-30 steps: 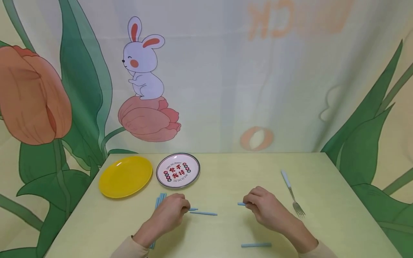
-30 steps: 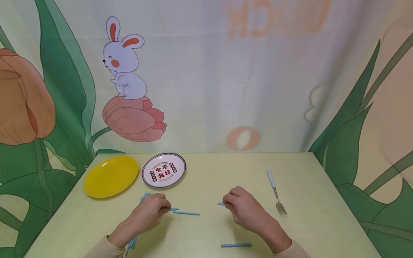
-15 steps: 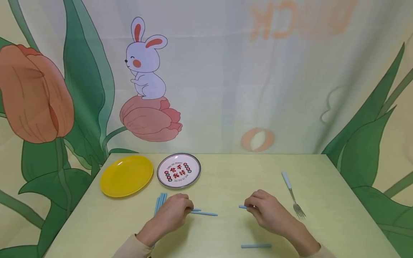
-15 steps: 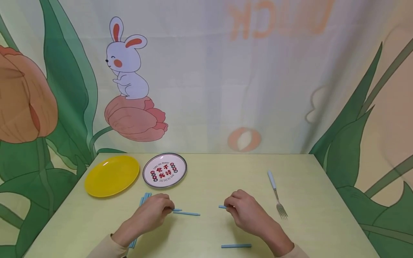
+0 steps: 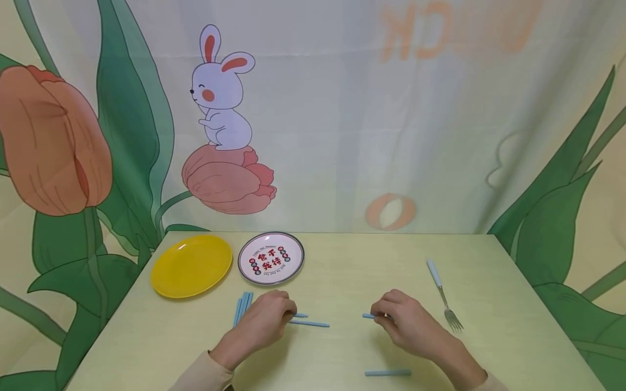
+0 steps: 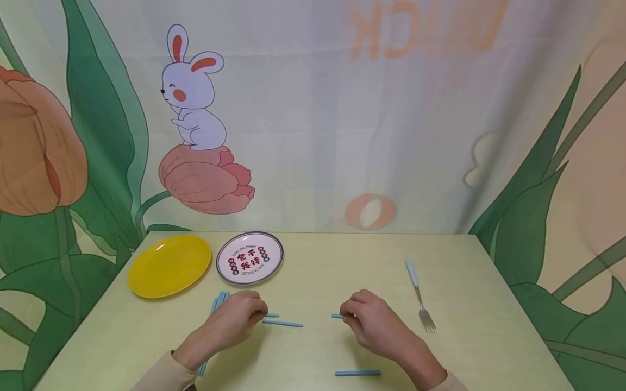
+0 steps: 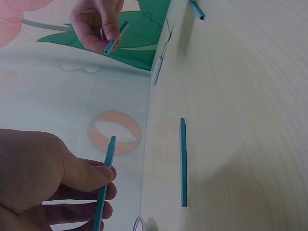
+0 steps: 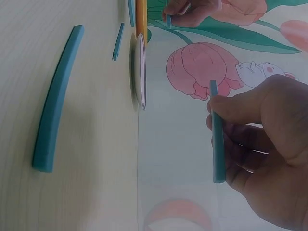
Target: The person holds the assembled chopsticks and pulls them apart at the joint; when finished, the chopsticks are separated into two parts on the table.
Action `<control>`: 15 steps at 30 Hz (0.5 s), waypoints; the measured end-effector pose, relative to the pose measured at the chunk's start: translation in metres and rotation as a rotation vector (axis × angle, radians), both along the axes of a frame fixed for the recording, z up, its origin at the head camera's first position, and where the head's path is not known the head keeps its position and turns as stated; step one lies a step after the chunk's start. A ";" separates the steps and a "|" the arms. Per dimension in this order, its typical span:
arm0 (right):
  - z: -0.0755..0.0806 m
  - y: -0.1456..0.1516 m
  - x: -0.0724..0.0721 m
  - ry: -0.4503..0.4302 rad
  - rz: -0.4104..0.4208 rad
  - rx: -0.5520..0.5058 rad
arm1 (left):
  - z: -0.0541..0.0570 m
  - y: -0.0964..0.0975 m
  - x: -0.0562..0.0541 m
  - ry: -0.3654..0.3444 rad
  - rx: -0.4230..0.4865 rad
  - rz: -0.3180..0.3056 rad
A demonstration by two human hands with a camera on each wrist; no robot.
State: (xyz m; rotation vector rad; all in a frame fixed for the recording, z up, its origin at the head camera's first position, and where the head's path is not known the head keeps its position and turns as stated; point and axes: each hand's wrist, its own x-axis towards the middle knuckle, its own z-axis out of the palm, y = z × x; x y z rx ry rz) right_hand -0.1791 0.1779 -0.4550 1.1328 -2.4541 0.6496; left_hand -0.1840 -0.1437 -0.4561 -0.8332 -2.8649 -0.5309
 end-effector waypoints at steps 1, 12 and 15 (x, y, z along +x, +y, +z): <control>0.000 0.000 0.000 0.001 0.004 -0.003 | 0.000 0.000 -0.001 0.004 0.004 0.000; -0.002 0.000 0.005 -0.028 0.028 -0.025 | -0.003 0.003 -0.006 0.038 0.003 -0.016; -0.002 0.000 0.005 -0.027 0.036 -0.028 | -0.003 0.004 -0.007 0.036 0.000 -0.010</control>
